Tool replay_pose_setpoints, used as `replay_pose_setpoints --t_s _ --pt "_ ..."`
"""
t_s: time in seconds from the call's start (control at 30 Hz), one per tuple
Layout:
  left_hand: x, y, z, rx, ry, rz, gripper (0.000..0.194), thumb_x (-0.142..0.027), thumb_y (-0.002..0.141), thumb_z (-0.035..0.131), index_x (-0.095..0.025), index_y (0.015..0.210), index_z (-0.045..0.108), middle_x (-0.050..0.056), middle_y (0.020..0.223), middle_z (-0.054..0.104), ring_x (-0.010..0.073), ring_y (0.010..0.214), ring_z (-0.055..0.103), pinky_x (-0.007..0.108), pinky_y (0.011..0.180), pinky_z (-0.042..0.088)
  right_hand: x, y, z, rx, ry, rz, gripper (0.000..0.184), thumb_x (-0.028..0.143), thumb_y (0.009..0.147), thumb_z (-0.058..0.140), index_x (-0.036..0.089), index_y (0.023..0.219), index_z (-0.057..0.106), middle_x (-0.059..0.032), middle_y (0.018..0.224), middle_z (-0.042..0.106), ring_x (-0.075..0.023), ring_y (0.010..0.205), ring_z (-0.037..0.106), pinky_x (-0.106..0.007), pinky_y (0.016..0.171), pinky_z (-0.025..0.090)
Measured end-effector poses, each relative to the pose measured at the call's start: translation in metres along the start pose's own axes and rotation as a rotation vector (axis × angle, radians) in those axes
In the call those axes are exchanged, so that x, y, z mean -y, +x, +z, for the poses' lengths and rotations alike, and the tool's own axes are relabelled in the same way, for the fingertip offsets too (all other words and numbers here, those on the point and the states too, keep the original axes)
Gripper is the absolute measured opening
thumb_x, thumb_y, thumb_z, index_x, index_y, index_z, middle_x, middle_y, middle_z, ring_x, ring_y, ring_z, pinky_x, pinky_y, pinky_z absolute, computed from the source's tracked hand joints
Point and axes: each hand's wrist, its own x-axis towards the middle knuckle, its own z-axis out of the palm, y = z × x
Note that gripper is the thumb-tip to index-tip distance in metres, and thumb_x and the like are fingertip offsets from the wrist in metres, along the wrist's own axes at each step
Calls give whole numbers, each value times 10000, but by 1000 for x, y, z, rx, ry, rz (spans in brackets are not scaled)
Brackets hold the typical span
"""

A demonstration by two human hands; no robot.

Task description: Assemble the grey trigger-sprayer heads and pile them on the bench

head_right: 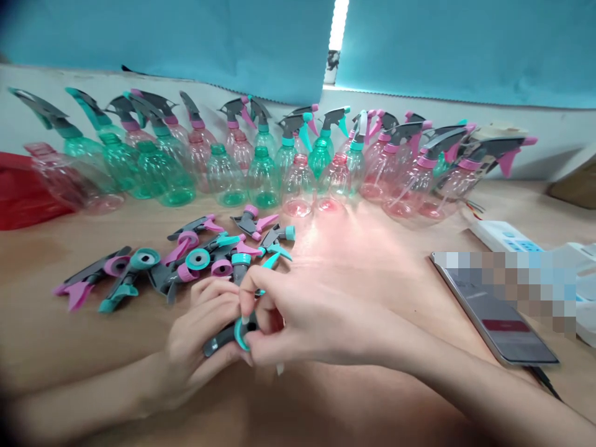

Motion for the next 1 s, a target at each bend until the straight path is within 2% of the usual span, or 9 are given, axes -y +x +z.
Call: replay_pose_setpoints --t_s 0.1,0.2,0.4,0.57,0.77,0.9,1.0 --pt "1 0 1 19 9 18 206 -320 943 449 -131 951 532 59 869 606 196 889 497 368 854 306 -7 1 5 44 194 45 263 100 720 572 230 883 411 123 564 449 -49 510 421 -148 450 310" --pt "1 1 2 25 17 15 195 -319 939 457 -139 975 523 53 855 603 195 874 504 371 846 311 -8 0 8 23 245 70 269 96 710 568 236 864 396 124 573 443 -44 505 419 -142 441 310" --pt "-1 3 0 26 4 -37 222 -338 958 399 -174 959 549 38 818 617 196 843 521 379 833 315 7 -4 13 -151 -94 30 221 113 680 546 224 808 404 88 649 508 -55 529 448 -176 455 324" --pt "-1 3 -1 25 -1 -65 238 -344 953 405 -179 868 553 26 795 609 187 813 512 363 809 314 18 -8 20 -210 -341 2 186 74 638 494 209 734 410 46 620 479 -86 495 391 -236 426 257" --pt "-2 2 0 18 10 -87 197 -316 939 439 -165 989 556 36 852 621 189 831 517 375 831 308 17 -1 20 -270 -385 63 179 96 625 501 216 681 382 55 586 438 -84 464 325 -245 424 220" --pt "-2 2 0 14 11 -84 102 -238 912 469 -166 943 535 27 834 611 183 814 512 365 810 308 11 4 22 -256 -300 118 123 147 665 487 214 733 410 62 581 438 -83 448 381 -236 418 227" --pt "-2 3 0 24 16 -85 96 -240 906 473 -169 928 534 24 827 610 185 816 512 365 812 304 9 2 27 -289 -411 77 110 139 676 472 208 750 427 47 583 467 -96 450 398 -249 425 249"
